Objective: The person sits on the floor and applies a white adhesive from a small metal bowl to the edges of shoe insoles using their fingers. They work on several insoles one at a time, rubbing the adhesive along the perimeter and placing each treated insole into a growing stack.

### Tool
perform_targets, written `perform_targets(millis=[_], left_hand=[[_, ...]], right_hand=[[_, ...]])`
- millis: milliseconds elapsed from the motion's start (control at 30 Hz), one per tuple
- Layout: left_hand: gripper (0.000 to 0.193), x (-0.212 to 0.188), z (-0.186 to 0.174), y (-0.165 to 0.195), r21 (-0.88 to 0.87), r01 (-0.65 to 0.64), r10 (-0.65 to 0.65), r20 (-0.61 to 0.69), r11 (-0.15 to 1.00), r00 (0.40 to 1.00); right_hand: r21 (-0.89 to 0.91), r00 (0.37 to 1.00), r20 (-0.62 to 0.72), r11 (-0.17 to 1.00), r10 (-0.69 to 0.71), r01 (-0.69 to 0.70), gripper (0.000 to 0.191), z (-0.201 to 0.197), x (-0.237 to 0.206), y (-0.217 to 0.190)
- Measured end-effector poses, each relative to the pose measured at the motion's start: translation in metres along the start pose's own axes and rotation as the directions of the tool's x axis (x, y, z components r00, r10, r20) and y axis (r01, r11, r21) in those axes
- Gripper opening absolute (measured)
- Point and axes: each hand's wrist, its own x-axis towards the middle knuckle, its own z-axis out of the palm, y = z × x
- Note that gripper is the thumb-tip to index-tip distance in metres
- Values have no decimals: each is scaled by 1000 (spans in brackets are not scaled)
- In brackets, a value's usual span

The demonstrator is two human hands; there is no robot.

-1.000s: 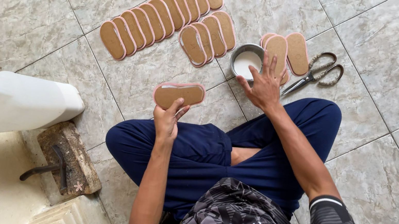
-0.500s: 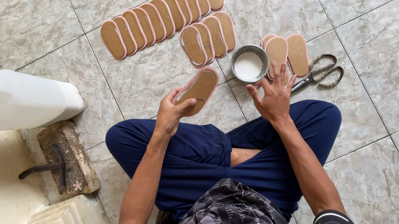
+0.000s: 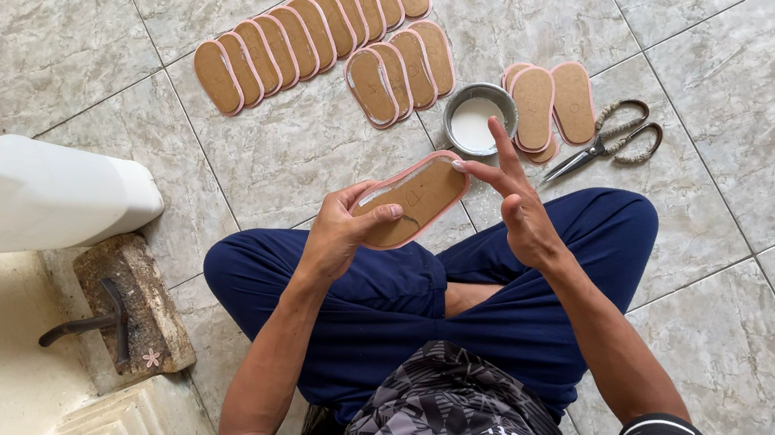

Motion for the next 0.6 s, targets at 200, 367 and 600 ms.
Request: perform_targets(millis=[200, 367, 600], left_hand=[[41, 4, 8, -16, -217, -57, 51, -33, 974, 998], [39, 7, 23, -30, -377, -72, 44, -83, 924, 996], [34, 13, 29, -32, -359, -153, 123, -107, 921, 987]], right_hand=[[-115, 995, -89, 993, -44, 33, 85, 15, -6, 8], [-194, 986, -143, 979, -85, 57, 78, 42, -17, 2], [-245, 977, -173, 966, -123, 78, 76, 37, -16, -1]])
